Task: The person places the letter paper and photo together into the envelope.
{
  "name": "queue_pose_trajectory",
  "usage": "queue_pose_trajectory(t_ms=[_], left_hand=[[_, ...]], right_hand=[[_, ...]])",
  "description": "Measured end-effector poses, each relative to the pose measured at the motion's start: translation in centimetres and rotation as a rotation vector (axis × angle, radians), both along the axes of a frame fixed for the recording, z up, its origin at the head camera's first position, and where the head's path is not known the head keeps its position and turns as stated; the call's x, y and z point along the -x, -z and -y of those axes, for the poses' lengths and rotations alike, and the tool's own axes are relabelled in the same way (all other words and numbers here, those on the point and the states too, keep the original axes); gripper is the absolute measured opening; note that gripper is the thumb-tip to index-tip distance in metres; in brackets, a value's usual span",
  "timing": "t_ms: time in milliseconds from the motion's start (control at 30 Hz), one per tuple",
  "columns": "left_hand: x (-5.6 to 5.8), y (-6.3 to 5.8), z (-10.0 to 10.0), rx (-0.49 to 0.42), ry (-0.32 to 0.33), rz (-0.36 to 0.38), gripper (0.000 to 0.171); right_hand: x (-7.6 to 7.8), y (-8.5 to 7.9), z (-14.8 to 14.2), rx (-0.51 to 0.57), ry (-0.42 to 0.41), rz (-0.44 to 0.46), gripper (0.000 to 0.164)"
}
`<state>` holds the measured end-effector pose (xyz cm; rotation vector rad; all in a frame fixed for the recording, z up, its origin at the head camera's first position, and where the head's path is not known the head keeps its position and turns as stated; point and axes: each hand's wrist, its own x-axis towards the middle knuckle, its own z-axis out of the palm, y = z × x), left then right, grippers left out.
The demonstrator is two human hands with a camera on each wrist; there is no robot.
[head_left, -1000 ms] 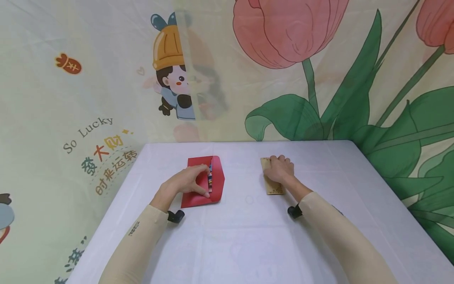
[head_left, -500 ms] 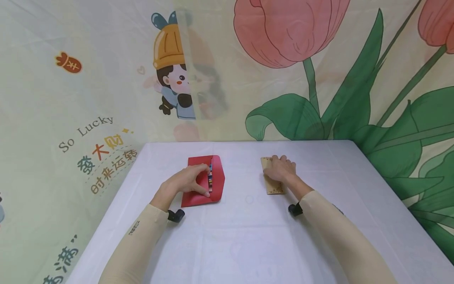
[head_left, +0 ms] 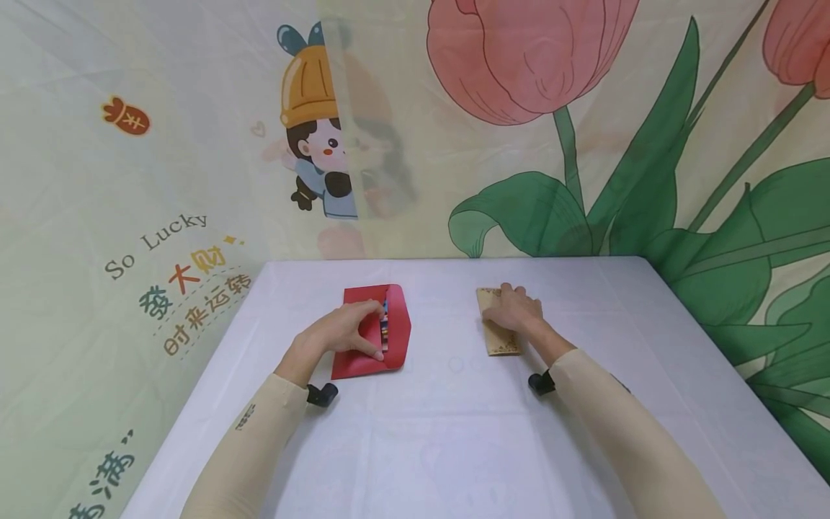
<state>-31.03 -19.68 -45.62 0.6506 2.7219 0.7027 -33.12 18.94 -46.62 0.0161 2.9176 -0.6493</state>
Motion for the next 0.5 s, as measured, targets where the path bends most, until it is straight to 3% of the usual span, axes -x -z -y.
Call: queue_pose_trajectory(t_ms=[200,500], left_hand=[[-0.06,-0.08,-0.07,-0.002,-0.002,-0.002,0.079],[-0.13,-0.12,-0.04,-0.001,0.0,-0.007,0.079]], right_hand=[[0.04,-0.22,-0.05,0.101,0.017,0.004,0.082],[-0.02,-0.48,-0.25,0.113,0.028,-0.018,0.082]])
